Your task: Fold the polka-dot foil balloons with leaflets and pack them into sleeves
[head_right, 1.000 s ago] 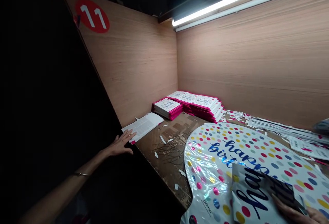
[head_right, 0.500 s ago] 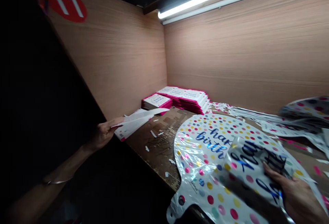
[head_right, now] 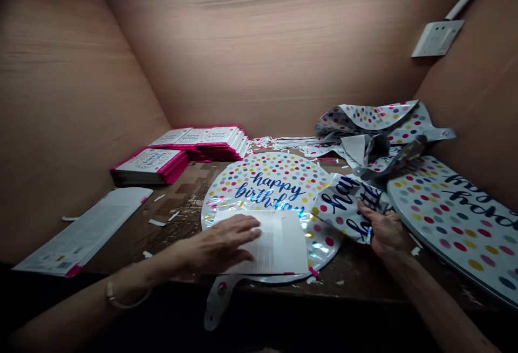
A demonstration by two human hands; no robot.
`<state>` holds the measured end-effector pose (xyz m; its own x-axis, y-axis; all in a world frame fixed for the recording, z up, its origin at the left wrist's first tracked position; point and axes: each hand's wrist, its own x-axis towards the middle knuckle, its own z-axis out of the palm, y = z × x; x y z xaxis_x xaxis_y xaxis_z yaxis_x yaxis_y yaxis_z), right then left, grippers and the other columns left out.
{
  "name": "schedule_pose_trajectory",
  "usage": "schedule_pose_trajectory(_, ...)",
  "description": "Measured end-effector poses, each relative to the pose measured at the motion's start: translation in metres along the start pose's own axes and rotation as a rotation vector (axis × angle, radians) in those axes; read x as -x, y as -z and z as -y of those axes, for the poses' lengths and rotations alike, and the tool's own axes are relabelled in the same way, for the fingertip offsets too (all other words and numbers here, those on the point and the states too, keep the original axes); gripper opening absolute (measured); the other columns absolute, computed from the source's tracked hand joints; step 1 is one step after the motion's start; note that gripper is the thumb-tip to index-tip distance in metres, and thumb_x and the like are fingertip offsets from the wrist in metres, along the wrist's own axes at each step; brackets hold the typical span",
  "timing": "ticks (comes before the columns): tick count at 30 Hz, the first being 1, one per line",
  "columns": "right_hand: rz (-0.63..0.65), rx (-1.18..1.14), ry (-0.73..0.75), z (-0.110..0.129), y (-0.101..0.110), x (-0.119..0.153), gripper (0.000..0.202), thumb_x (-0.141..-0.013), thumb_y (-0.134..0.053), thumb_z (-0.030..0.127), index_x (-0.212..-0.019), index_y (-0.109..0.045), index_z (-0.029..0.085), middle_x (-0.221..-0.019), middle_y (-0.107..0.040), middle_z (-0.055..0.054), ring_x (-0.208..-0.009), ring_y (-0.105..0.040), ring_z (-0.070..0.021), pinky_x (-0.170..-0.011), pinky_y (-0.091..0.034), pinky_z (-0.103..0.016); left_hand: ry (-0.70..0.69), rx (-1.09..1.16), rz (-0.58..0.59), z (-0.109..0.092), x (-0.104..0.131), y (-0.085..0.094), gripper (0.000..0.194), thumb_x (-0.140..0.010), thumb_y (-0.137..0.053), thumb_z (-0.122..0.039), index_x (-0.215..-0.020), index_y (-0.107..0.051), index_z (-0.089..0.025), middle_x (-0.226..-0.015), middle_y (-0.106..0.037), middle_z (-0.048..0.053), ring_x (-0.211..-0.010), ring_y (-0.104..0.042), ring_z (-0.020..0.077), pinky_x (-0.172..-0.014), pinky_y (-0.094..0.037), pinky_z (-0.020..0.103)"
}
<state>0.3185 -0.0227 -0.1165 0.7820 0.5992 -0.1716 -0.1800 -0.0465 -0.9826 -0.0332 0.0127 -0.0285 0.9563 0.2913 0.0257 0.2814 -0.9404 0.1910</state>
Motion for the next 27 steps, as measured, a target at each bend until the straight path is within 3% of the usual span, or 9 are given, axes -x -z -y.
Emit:
schedule_pose_trajectory(3, 0.039, -0.04, -0.065, 0.0, -0.002, 0.015, 0.021, -0.055, -0.074, 0.019, -0.07, -0.061, 0.017, -0.074, -0.068, -0.005, -0.08, -0.065, -0.0195, -0.066, -0.054, -0.023, -0.231, -0.032, -0.038, -0.009, -0.044, -0.032, 0.035, -0.084, -0.051, -0.048, -0.091, -0.056, -0.014, -0.092, -0.058, 0.009, -0.087, -0.05, 0.021, -0.084, -0.035, 0.032)
schedule_pose_trajectory(6, 0.11, -0.043, -0.127, 0.002, -0.005, 0.029, 0.022, -0.054, -0.075, 0.018, -0.071, -0.062, 0.017, -0.063, -0.067, -0.002, -0.071, -0.066, -0.0224, -0.061, -0.057, -0.03, -0.278, -0.078, -0.066, -0.012, -0.071, -0.062, 0.042, -0.079, -0.053, -0.057, -0.074, -0.053, -0.015, -0.08, -0.055, 0.007, -0.075, -0.046, 0.0183, -0.074, -0.035, 0.03)
schedule_pose_trajectory(8, 0.164, -0.033, -0.188, 0.003, -0.006, 0.037, 0.02, -0.056, -0.074, 0.019, -0.073, -0.063, 0.017, -0.06, -0.067, -0.002, -0.065, -0.066, -0.023, -0.058, -0.057, -0.033, -0.285, -0.098, -0.096, -0.011, -0.078, -0.071, 0.044, -0.077, -0.052, -0.06, -0.07, -0.051, -0.016, -0.075, -0.053, 0.005, -0.072, -0.044, 0.0174, -0.07, -0.034, 0.03)
schedule_pose_trajectory(14, 0.282, 0.015, -0.221, 0.001, -0.01, 0.047, 0.017, -0.061, -0.071, 0.022, -0.076, -0.064, 0.018, -0.061, -0.068, -0.003, -0.06, -0.065, -0.0222, -0.052, -0.056, -0.033, -0.319, -0.065, -0.151, -0.012, -0.084, -0.066, 0.04, -0.084, -0.048, -0.052, -0.065, -0.051, -0.016, -0.071, -0.051, 0.003, -0.074, -0.045, 0.0159, -0.07, -0.029, 0.031)
schedule_pose_trajectory(19, 0.367, 0.092, -0.199, 0.007, -0.009, 0.049, 0.027, -0.053, -0.077, 0.028, -0.073, -0.064, 0.016, -0.06, -0.066, -0.002, -0.052, -0.061, -0.0176, -0.046, -0.05, -0.027, -0.325, -0.048, -0.192, -0.009, -0.087, -0.074, 0.046, -0.082, -0.051, -0.052, -0.054, -0.05, -0.016, -0.072, -0.054, 0.004, -0.072, -0.044, 0.0154, -0.07, -0.028, 0.033)
schedule_pose_trajectory(23, 0.617, 0.287, -0.279, 0.016, -0.008, 0.046, 0.03, -0.053, -0.078, 0.036, -0.064, -0.06, 0.014, -0.055, -0.063, -0.001, -0.045, -0.054, -0.0126, -0.041, -0.042, -0.022, -0.309, -0.1, -0.269, -0.006, -0.088, -0.085, 0.053, -0.08, -0.044, -0.063, -0.058, -0.052, -0.016, -0.06, -0.05, 0.001, -0.062, -0.042, 0.0139, -0.067, -0.028, 0.033)
schedule_pose_trajectory(27, 0.767, 0.585, -0.23, 0.023, -0.019, 0.04, 0.023, -0.053, -0.074, 0.027, -0.067, -0.061, 0.014, -0.056, -0.062, 0.001, -0.047, -0.052, -0.0109, -0.042, -0.037, -0.02, -0.345, -0.1, -0.319, -0.007, -0.087, -0.085, 0.052, -0.082, -0.041, -0.063, -0.061, -0.051, -0.016, -0.057, -0.05, 0.0, -0.06, -0.043, 0.0134, -0.066, -0.028, 0.032)
